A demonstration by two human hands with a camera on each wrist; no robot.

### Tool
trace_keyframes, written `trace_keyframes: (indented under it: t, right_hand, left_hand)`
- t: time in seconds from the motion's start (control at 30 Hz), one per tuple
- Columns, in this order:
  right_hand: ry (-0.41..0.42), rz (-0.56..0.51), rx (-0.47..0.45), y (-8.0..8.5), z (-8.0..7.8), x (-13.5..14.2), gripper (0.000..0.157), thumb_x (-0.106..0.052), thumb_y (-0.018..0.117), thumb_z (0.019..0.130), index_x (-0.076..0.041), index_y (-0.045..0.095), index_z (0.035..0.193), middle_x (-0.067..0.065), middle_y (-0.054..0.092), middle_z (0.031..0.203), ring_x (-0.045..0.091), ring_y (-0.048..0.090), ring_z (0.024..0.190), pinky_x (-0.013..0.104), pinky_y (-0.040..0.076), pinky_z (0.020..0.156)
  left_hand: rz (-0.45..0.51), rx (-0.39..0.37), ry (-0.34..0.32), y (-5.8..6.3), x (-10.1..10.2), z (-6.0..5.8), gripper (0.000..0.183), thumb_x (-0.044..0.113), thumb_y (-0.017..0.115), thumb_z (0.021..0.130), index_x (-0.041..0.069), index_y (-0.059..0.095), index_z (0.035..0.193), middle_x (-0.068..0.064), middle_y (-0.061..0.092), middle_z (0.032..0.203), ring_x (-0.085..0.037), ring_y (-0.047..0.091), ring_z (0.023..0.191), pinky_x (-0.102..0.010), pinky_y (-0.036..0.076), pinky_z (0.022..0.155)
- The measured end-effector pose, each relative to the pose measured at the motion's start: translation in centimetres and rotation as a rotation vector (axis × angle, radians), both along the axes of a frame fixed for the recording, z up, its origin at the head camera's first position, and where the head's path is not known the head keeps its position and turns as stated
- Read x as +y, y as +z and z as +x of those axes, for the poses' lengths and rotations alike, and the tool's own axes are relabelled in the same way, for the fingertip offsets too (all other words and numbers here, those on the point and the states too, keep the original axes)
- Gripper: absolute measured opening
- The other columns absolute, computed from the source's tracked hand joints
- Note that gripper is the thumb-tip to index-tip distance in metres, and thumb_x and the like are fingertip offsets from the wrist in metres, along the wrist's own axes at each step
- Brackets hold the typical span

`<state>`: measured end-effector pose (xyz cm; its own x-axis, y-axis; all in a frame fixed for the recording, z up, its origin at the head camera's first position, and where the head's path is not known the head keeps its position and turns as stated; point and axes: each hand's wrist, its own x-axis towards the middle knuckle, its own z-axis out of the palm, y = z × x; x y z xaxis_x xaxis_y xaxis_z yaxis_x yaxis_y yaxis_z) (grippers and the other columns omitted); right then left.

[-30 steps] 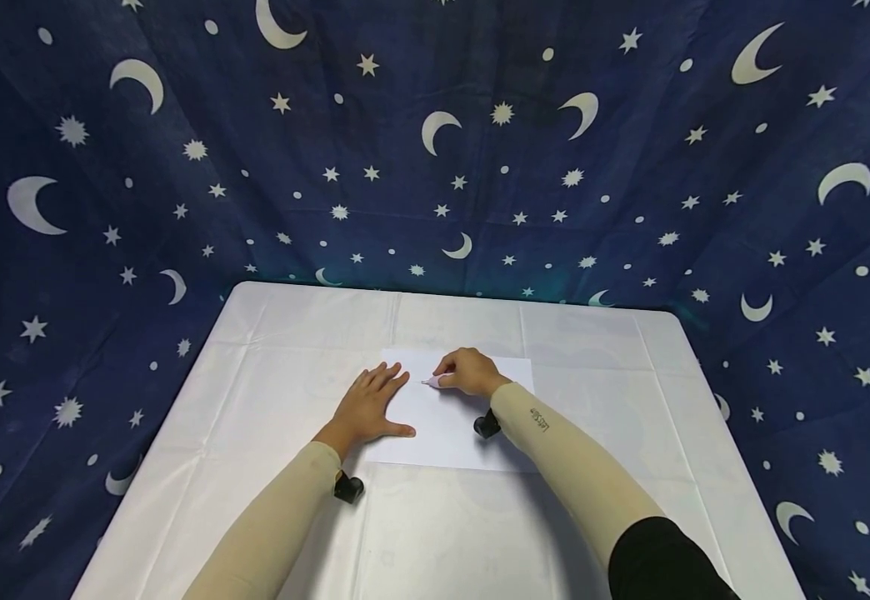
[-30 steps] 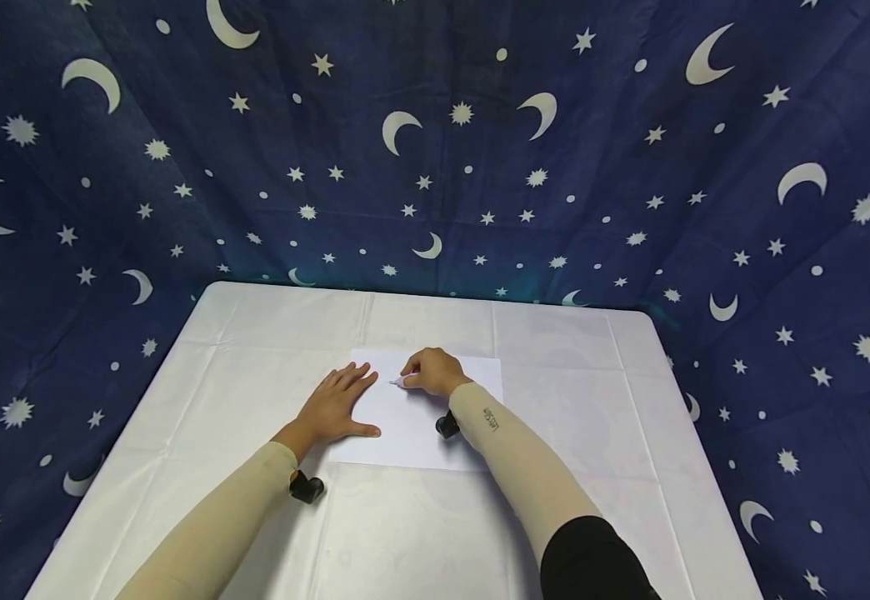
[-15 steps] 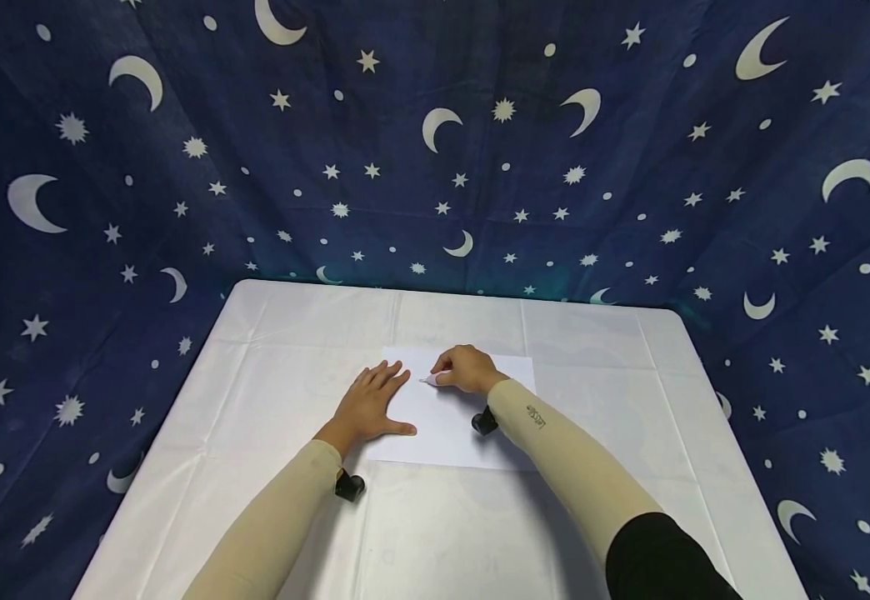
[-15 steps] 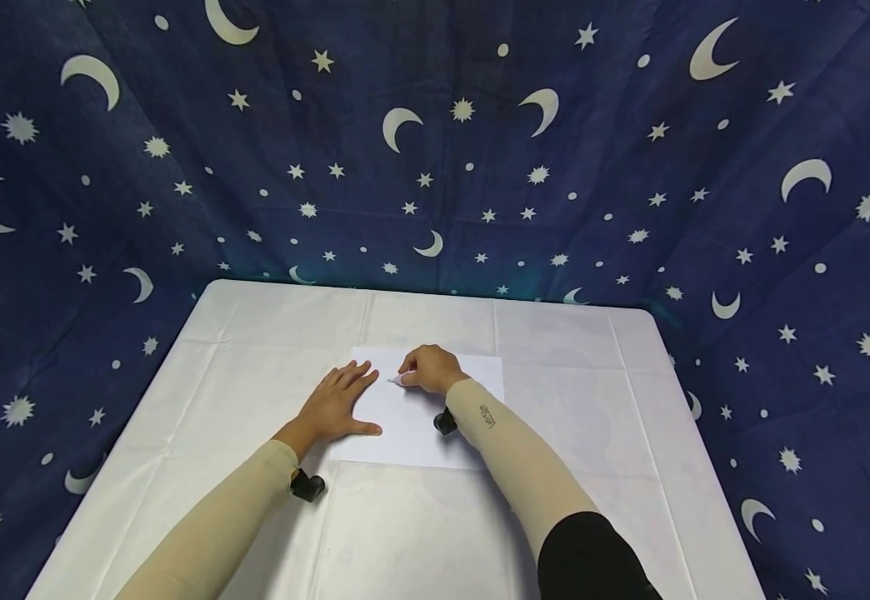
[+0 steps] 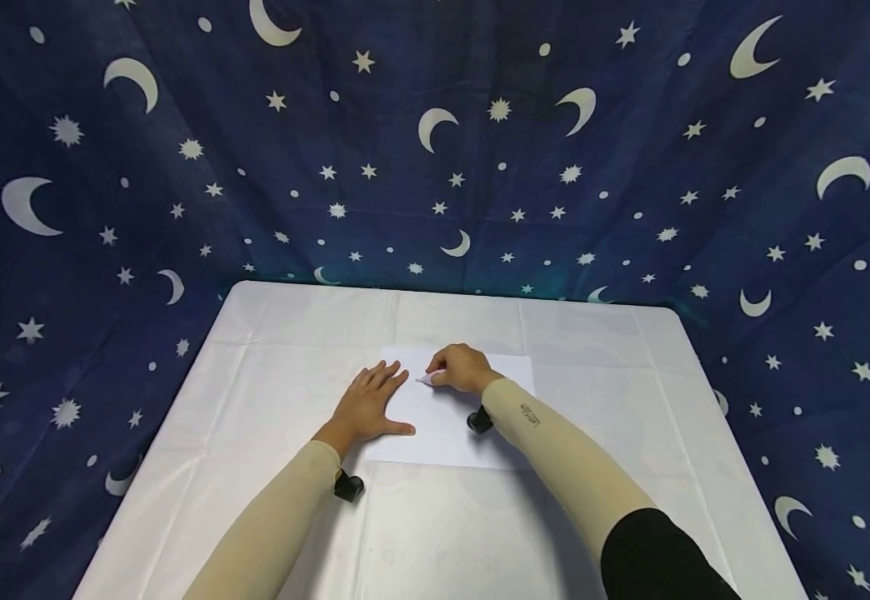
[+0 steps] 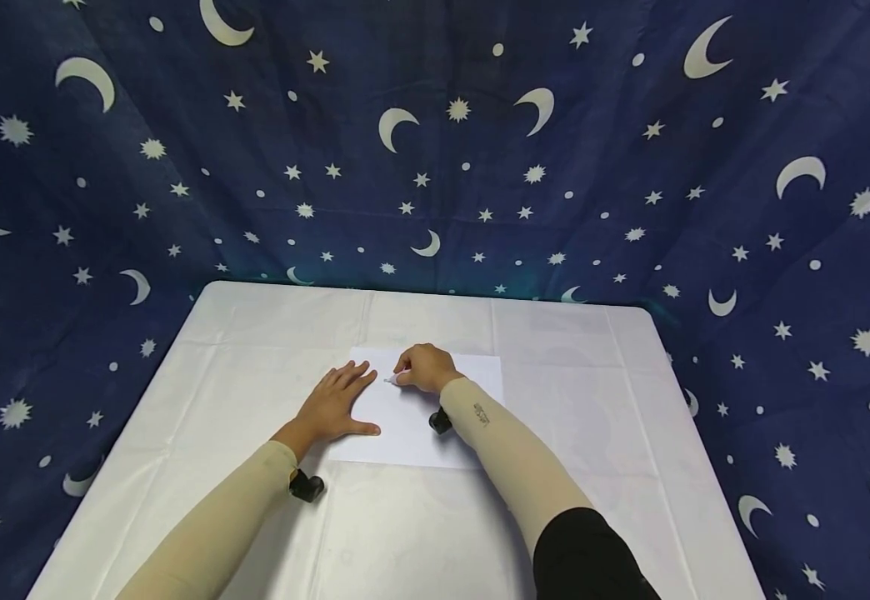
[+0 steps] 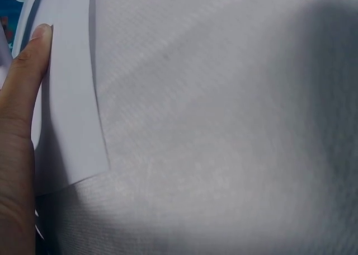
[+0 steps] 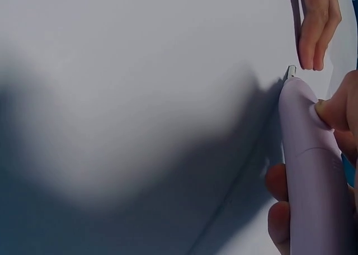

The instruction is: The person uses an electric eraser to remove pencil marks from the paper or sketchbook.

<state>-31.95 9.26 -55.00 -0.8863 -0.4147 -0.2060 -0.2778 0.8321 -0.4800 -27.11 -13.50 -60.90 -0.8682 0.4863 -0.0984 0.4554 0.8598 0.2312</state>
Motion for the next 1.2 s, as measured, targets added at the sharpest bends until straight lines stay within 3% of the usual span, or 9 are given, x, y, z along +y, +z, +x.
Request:
trace_keyframes:
  t: [0.67,1.0,1.2]
  right_hand:
    - [-0.031,0.06,0.01,0.6,0.6,0.2,0.014,-0.029,0.075,0.088,-0.022,0.079,0.1,-0.006,0.071,0.095,0.011,0.06,0.088,0.033,0.051,0.084]
    - [-0.083,0.051,-0.01,0.5,0.9,3.1,0.012,-0.029,0.076,0.087,-0.023,0.079,0.097,-0.007,0.07,0.093,0.012,0.058,0.088,0.032,0.049,0.081]
    - [-0.127,0.057,-0.034,0.5,1.1,5.3,0.012,-0.029,0.077,0.086,-0.024,0.079,0.096,-0.007,0.07,0.094,0.012,0.057,0.089,0.033,0.048,0.082]
  left_hand:
    - [0.025,0.001,-0.009,0.3,0.8,0.2,0.11,0.081,0.063,0.071,0.021,0.029,0.157,-0.003,0.021,0.164,-0.03,0.013,0.152,-0.052,0.013,0.123]
    - [0.013,0.0,-0.003,0.2,0.4,0.1,0.11,0.082,0.061,0.071,0.022,0.028,0.157,-0.002,0.019,0.165,-0.029,0.012,0.152,-0.051,0.012,0.123]
    - [0.059,0.019,-0.011,0.4,0.1,0.2,0.109,0.078,0.066,0.07,0.018,0.033,0.155,-0.005,0.024,0.163,-0.031,0.016,0.151,-0.053,0.014,0.122]
